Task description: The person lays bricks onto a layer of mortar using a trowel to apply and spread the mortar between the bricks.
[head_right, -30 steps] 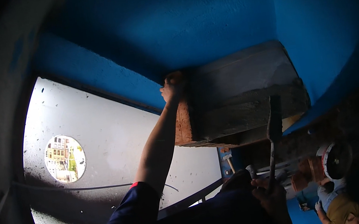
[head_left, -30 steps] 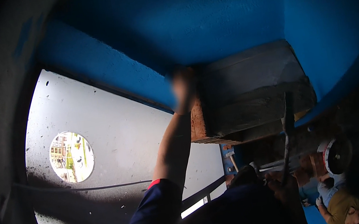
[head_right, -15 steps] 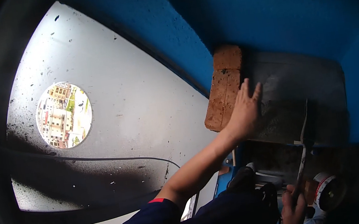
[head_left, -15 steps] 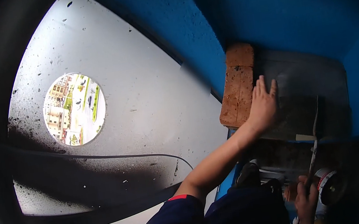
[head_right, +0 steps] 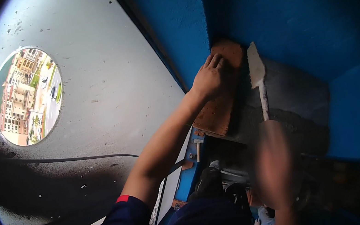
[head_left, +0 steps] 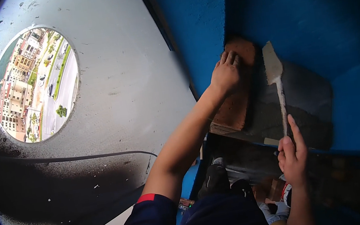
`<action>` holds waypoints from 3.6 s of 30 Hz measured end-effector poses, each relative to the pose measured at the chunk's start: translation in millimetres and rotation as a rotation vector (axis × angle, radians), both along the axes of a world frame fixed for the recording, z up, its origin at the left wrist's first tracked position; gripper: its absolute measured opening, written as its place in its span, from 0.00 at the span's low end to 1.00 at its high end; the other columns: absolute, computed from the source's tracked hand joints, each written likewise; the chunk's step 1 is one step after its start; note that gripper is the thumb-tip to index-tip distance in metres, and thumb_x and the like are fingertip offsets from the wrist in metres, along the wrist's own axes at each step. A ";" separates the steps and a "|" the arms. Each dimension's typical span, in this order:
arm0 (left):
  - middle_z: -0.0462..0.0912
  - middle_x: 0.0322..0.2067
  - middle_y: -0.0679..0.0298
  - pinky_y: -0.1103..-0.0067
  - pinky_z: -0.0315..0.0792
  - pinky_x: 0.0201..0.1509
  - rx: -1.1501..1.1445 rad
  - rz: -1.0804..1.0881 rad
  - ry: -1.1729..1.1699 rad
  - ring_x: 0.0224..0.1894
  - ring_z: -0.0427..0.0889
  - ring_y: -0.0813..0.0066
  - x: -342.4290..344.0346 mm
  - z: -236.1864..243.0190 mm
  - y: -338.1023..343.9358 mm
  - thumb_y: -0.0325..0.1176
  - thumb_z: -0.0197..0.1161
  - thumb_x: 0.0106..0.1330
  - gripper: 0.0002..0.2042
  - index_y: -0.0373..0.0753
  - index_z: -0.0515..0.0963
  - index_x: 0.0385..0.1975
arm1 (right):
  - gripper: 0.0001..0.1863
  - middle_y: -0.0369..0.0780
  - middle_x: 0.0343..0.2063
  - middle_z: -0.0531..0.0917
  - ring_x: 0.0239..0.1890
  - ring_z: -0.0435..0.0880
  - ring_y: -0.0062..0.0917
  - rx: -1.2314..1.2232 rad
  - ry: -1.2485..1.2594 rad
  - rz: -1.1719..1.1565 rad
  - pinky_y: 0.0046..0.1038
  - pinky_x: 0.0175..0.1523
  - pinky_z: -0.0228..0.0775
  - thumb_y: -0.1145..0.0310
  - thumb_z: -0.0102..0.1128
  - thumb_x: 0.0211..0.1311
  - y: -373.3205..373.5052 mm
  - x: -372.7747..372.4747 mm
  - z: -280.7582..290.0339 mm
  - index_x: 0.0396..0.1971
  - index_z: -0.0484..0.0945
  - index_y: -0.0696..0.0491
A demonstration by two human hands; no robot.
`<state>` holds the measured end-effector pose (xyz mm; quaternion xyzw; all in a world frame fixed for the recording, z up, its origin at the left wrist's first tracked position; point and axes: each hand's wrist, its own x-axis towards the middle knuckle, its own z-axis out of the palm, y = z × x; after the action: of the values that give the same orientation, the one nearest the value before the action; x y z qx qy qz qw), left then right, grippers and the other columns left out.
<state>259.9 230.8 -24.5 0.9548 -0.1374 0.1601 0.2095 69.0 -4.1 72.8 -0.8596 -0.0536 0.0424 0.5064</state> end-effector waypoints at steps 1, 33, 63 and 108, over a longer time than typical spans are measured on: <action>0.59 0.61 0.41 0.66 0.53 0.68 0.007 0.005 -0.022 0.65 0.56 0.46 5.6 -10.1 -0.3 0.39 0.52 0.64 0.26 0.27 0.65 0.56 | 0.23 0.30 0.18 0.67 0.11 0.56 0.08 0.033 -0.036 0.010 0.11 0.14 0.48 0.65 0.38 0.71 5.2 10.5 -7.2 0.65 0.58 0.47; 0.54 0.62 0.36 0.68 0.48 0.70 -0.031 0.051 0.005 0.67 0.52 0.45 -3.7 -9.3 -6.8 0.42 0.51 0.63 0.32 0.20 0.58 0.59 | 0.21 0.28 0.15 0.63 0.12 0.53 0.08 0.239 0.272 -0.169 0.14 0.14 0.44 0.65 0.43 0.70 69.5 77.4 -5.5 0.61 0.66 0.44; 0.51 0.65 0.45 0.65 0.41 0.71 -0.060 0.177 0.137 0.69 0.47 0.51 -15.3 -9.1 -44.7 0.34 0.41 0.63 0.25 0.28 0.64 0.58 | 0.20 0.50 0.56 0.70 0.60 0.67 0.40 -0.630 -0.426 0.221 0.36 0.65 0.56 0.75 0.42 0.64 22.5 70.1 -5.4 0.56 0.66 0.62; 0.74 0.39 0.63 0.79 0.68 0.49 -1.619 -0.167 0.644 0.43 0.73 0.77 -205.6 107.1 2.3 0.35 0.56 0.67 0.19 0.33 0.63 0.53 | 0.19 0.48 0.41 0.75 0.40 0.74 0.37 -0.355 -0.073 0.159 0.31 0.44 0.66 0.69 0.45 0.65 94.6 -43.3 26.6 0.53 0.66 0.63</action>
<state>54.3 233.1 82.5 0.4981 0.0150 -0.0849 0.8628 25.6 90.5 99.4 -0.9294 -0.1316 0.0597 0.3396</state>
